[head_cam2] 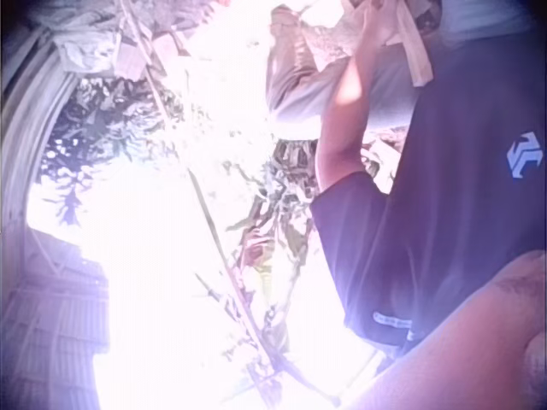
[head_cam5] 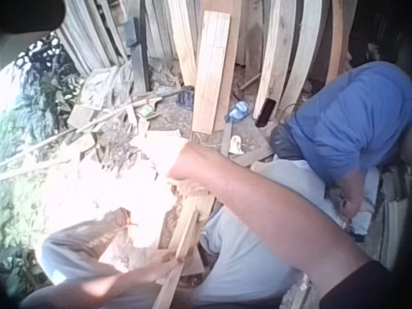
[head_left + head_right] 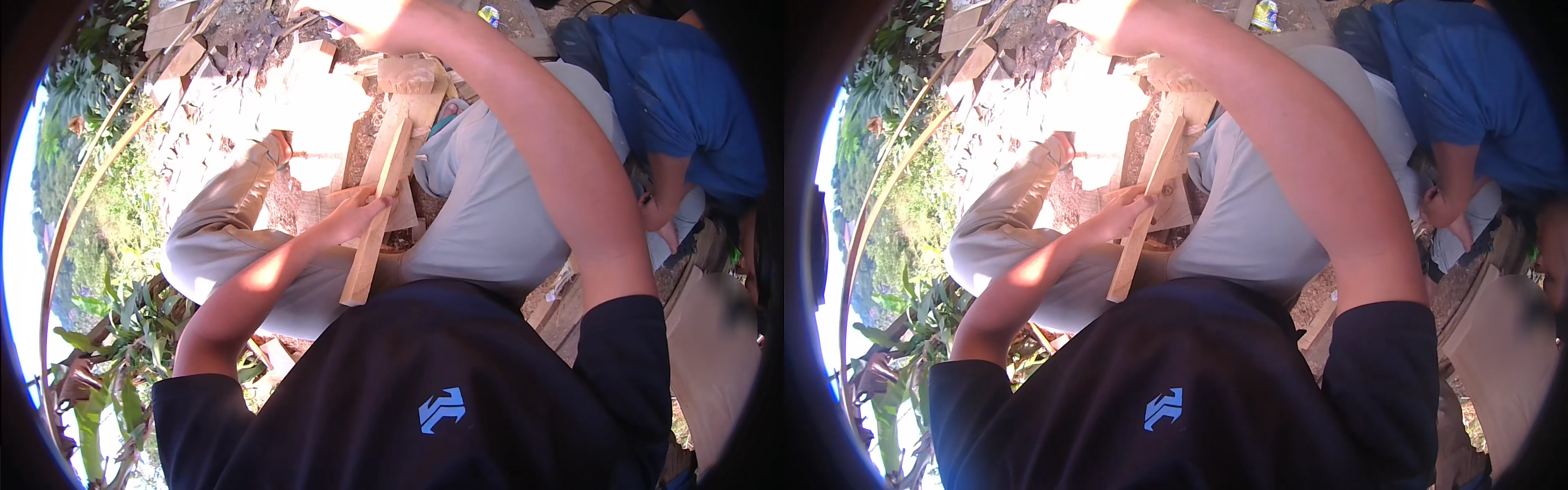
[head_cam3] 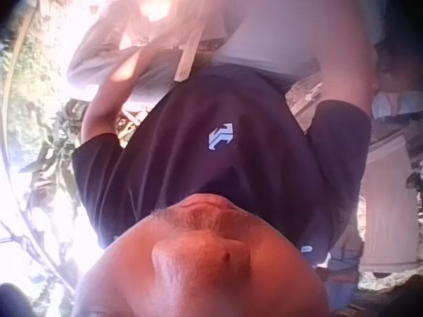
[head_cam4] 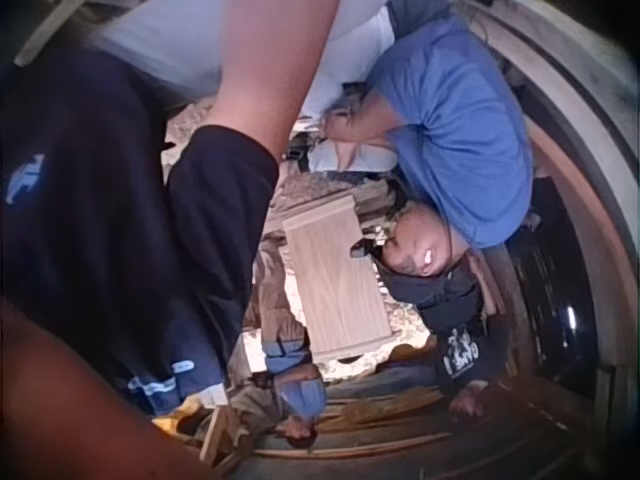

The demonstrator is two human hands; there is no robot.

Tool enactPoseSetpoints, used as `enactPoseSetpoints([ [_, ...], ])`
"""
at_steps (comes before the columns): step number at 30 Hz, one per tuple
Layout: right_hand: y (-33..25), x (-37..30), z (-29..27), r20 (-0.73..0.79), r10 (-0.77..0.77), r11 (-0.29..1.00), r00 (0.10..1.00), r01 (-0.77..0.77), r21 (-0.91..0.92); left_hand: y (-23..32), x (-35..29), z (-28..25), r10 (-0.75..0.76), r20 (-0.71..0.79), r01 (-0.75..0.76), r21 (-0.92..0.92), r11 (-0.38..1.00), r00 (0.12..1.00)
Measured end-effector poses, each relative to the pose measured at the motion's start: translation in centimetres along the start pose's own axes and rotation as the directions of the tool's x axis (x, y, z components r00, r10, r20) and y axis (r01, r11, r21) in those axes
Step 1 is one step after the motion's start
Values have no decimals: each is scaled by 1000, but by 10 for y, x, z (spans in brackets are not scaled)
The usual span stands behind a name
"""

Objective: The person uses a hand tool to shave and shape a piece of wood while holding it on their lap.

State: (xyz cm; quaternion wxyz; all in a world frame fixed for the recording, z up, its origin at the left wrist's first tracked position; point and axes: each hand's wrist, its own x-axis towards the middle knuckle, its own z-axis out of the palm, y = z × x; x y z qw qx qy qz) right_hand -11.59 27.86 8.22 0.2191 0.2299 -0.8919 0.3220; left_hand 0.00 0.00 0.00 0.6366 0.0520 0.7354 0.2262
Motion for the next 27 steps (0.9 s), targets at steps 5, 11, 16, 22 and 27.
enactPoseSetpoints([
  [5, -5, 2, 2, 13, -46, 996, 999, 47, -81, -16, 14, 16, 77, -195, -67, 57, 996, 978],
  [11, -8, 6, -1, 143, 36, 995, 989, -49, 92, 3, 0, 23, -29, -236, -59, -357, 932, 971],
  [16, -7, -1, -5, 169, 1, 988, 986, -28, 152, 7, -5, 49, -89, -233, -46, -520, 853, 968],
  [22, -16, -11, -9, 390, 297, 955, 872, -272, -118, -32, 17, 58, 10, -15, -17, -743, 669, 1000],
  [27, -22, -9, -13, 411, 319, 945, 854, -318, -74, -20, -22, 49, -85, -301, -157, -694, 703, 950],
])
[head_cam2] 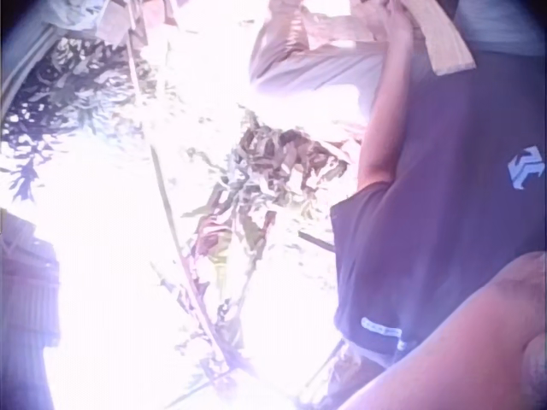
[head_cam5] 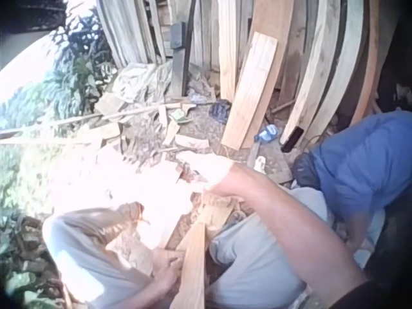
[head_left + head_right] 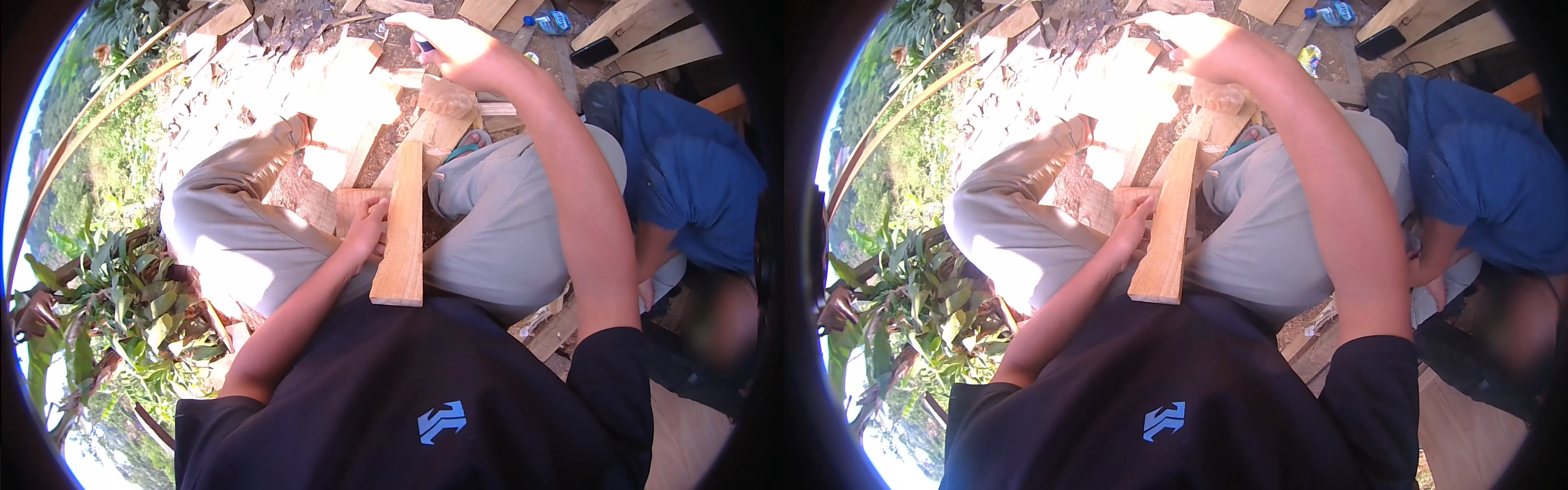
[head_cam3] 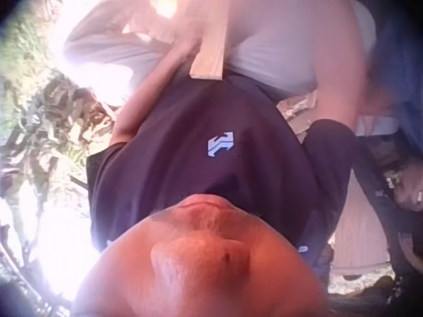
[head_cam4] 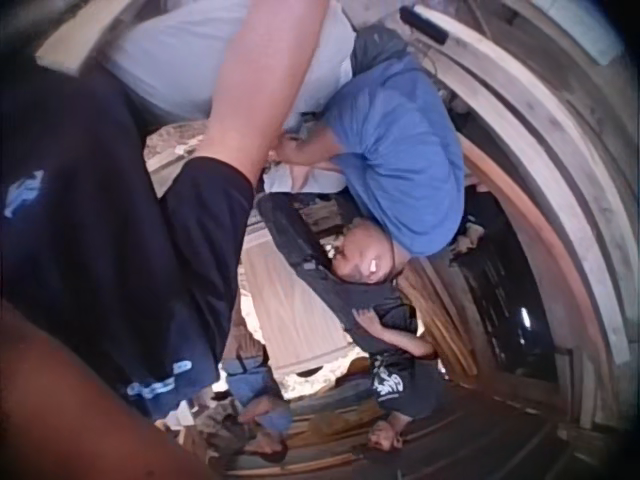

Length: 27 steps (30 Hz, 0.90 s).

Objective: The person uses a hand tool to shave and shape a piece of wood while holding it on their lap.

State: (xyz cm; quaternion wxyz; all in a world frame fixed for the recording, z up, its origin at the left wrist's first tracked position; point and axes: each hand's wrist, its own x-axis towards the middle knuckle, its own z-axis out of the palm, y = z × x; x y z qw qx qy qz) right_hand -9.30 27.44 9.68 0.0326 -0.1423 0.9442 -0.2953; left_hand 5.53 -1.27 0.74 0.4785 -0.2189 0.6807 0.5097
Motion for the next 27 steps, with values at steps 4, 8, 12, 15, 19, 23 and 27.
enactPoseSetpoints([
  [4, -6, -2, -11, 38, 55, 996, 998, -58, 65, -23, 3, -30, 197, -71, -201, -56, 978, 978],
  [8, -4, 8, -9, -8, 8, 999, 1000, -9, -40, -15, -6, -30, 200, -55, -195, 81, 977, 978],
  [12, -6, 9, -6, 9, -25, 1000, 1000, 25, -1, 10, 24, -23, 318, 29, -309, 343, 887, 947],
  [15, -4, 7, 0, -55, -58, 998, 997, 58, 5, 32, 54, -7, 390, 24, -356, 465, 811, 921],
  [19, -16, -2, -12, 35, 53, 998, 998, -52, -33, 41, 77, 24, 224, -33, -183, 466, 865, 974],
  [23, -11, -6, -16, -20, 79, 991, 997, -81, -105, 17, 88, 43, 418, -13, -268, 749, 606, 908],
  [27, -7, -2, -12, -25, 31, 996, 999, -33, -87, 12, 100, 29, 321, 73, -282, 683, 674, 944],
])
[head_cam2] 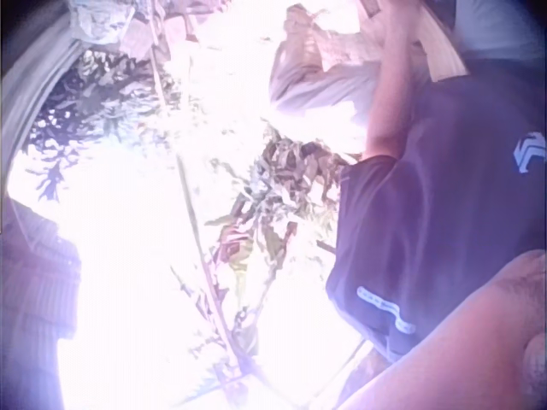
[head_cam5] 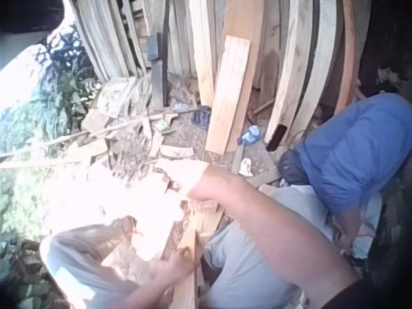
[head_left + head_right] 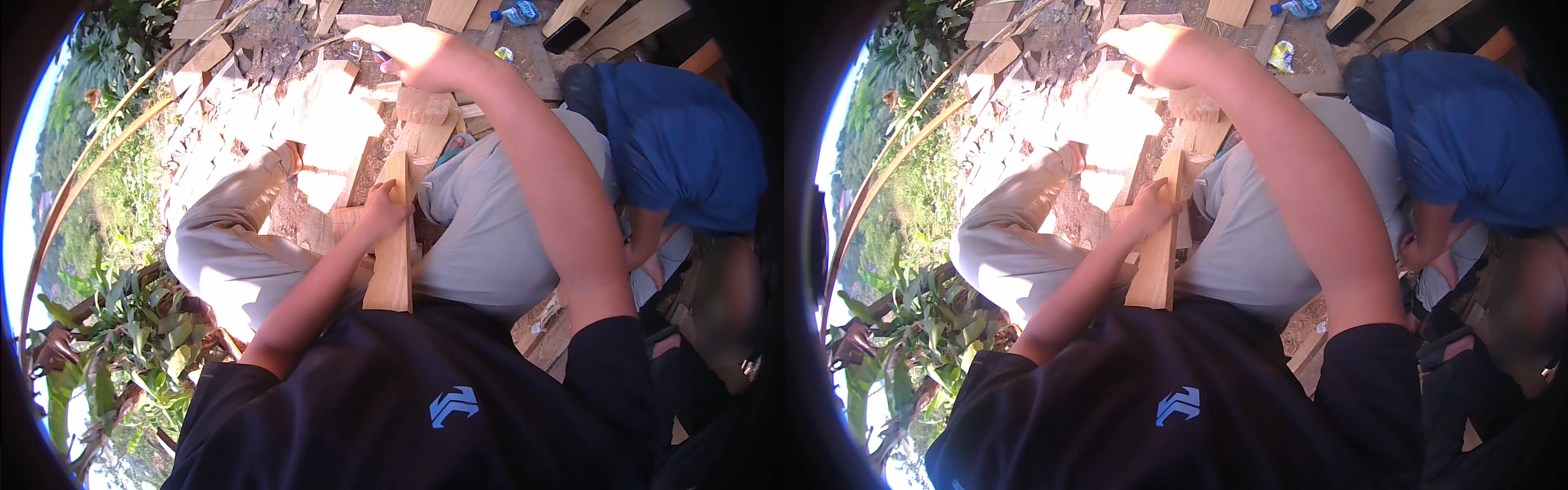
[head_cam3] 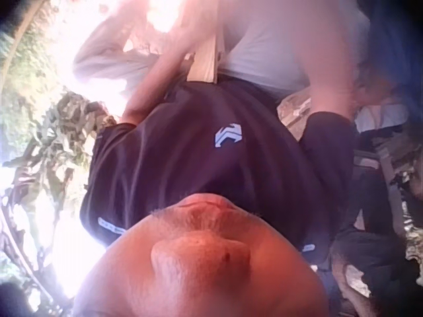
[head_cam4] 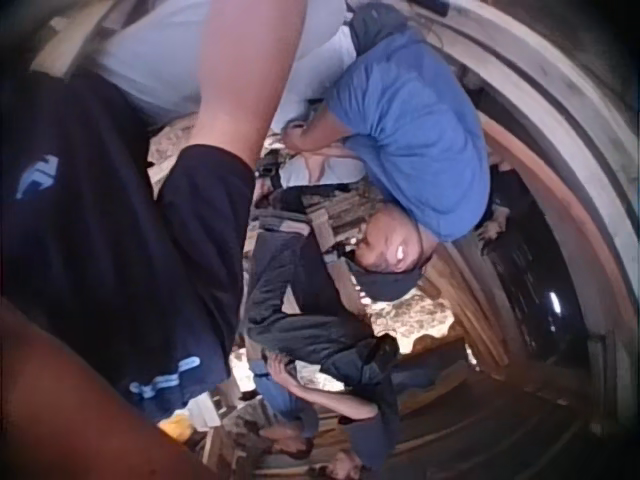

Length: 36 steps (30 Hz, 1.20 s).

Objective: The person uses a hand tool to shave and shape a piece of wood while holding it on their lap.

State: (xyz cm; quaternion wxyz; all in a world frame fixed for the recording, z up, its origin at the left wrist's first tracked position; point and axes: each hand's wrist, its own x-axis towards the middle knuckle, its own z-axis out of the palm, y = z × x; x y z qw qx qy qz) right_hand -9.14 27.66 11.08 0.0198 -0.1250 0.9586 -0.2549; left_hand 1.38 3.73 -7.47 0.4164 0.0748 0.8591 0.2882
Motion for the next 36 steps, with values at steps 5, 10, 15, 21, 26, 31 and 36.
enactPoseSetpoints([
  [5, -3, 5, 7, -20, -90, 995, 996, 91, 50, -13, 1, -7, -60, -33, 44, -350, 936, 998],
  [10, 10, 15, 10, -159, -388, 907, 908, 407, 107, 36, -36, -45, -193, 154, 246, -534, 809, 969],
  [15, -3, 7, -4, -119, -388, 913, 914, 399, 87, 35, -49, -52, -183, 107, 212, -500, 839, 977],
  [21, 8, 17, 9, -243, -430, 892, 870, 450, 32, 0, 0, -53, 83, -314, -143, -172, 975, 946],
  [26, 26, 10, 11, -135, -273, 962, 953, 268, -50, 61, -2, -109, -24, -33, 21, -109, 994, 999],
  [31, 28, 8, 8, 6, -112, 990, 994, 112, -81, 39, 10, -114, 7, 107, 39, -419, 907, 994],
  [36, 13, -14, -5, -169, -126, 991, 977, 131, 19, 60, -63, -85, -105, 280, 228, -457, 860, 954],
])
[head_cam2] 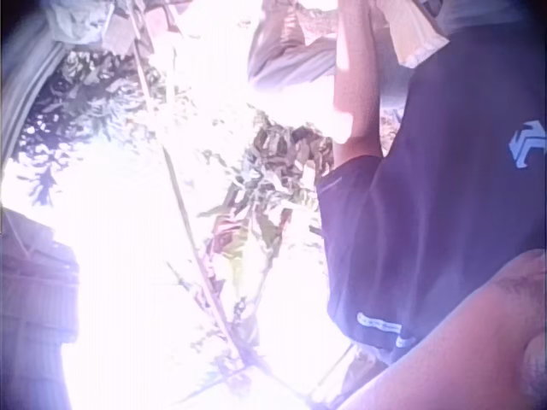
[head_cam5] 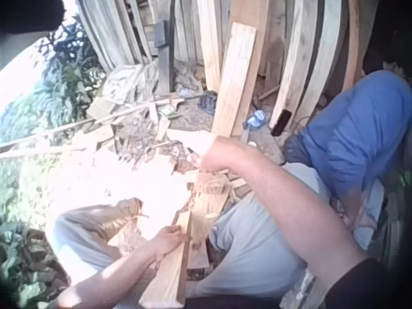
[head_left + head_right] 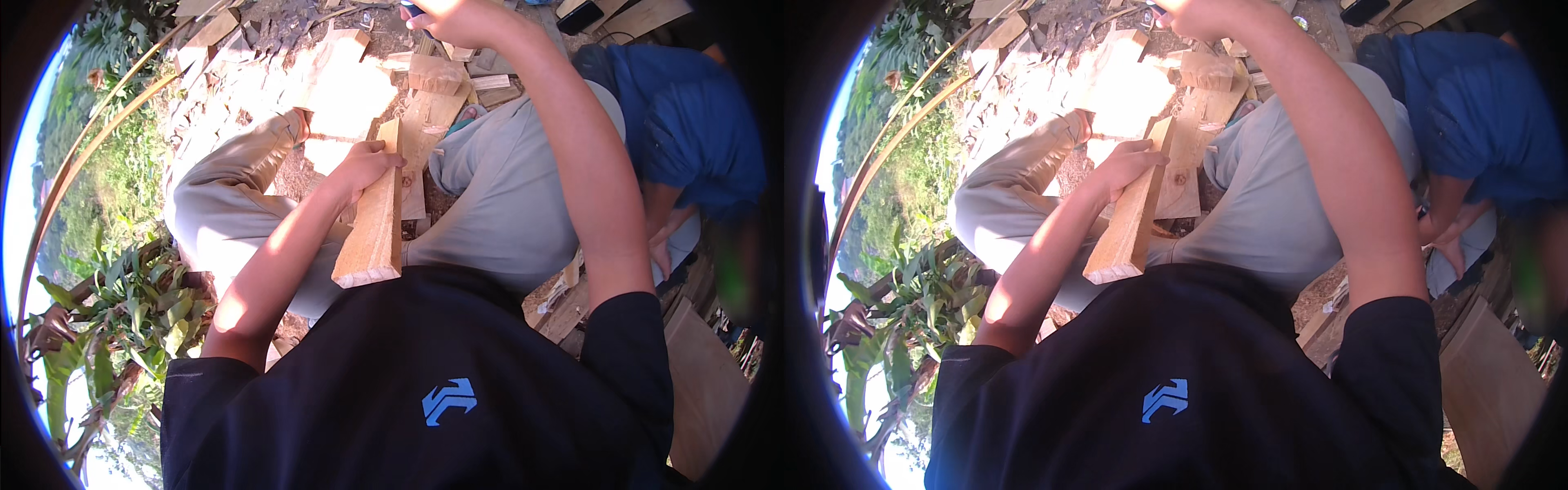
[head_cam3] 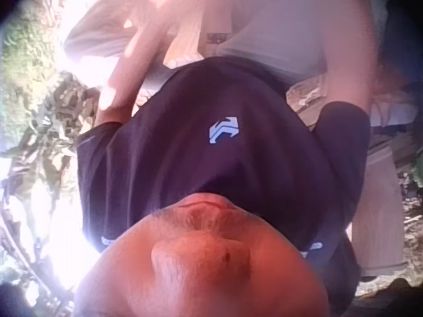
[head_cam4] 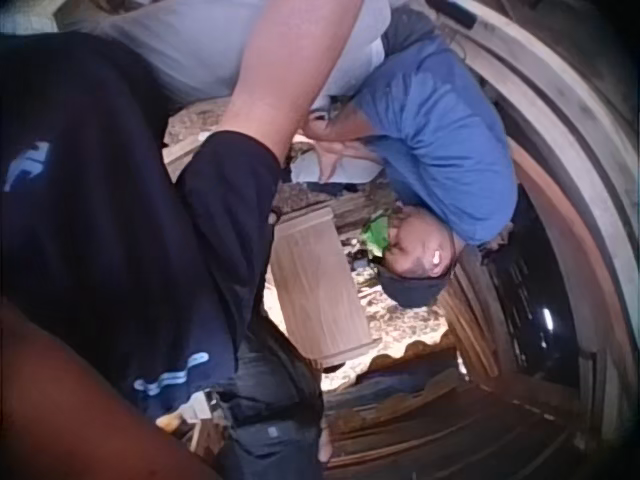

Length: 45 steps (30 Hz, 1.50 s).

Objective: The person uses a hand tool to shave and shape a piece of wood while holding it on their lap.

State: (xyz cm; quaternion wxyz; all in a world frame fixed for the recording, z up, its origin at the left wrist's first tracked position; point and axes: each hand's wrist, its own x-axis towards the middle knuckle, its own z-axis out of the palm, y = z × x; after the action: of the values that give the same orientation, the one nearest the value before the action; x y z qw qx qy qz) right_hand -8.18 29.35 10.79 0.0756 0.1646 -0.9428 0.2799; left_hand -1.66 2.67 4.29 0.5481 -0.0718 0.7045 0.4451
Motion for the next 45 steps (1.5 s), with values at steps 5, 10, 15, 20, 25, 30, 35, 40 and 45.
enactPoseSetpoints([
  [5, -1, 9, 1, 47, -2, 999, 999, 4, -36, -53, 11, 20, -58, -106, 58, -1, 998, 993],
  [10, 3, 11, 10, 35, -98, 995, 995, 99, -21, -62, 18, 32, -87, -145, 84, -29, 996, 986],
  [15, -4, 19, 6, 76, -124, 992, 989, 123, 22, -64, 42, 12, -63, -30, 58, -148, 987, 998],
  [20, -3, 16, 2, 101, -116, 993, 988, 113, 39, -56, 46, 17, -91, -98, 74, -162, 984, 991],
  [25, -13, 18, -4, 194, -34, 995, 980, 15, 100, -58, 38, 26, -20, -154, 14, -39, 999, 988],
  [30, -18, 19, -3, 128, -87, 989, 988, 70, 131, -50, 35, 9, -32, -145, 30, -14, 999, 989],
  [35, -31, 23, -13, 88, -178, 965, 980, 157, 212, -10, 20, -28, 171, -173, -168, 30, 985, 970],
  [40, -17, 19, -12, -107, -353, 935, 929, 348, -70, 64, -16, -103, 443, 35, -435, 279, 856, 896],
  [45, -49, 2, -39, 54, 17, 1000, 998, -17, 3, 169, -63, -161, 573, 25, -503, 512, 696, 819],
])
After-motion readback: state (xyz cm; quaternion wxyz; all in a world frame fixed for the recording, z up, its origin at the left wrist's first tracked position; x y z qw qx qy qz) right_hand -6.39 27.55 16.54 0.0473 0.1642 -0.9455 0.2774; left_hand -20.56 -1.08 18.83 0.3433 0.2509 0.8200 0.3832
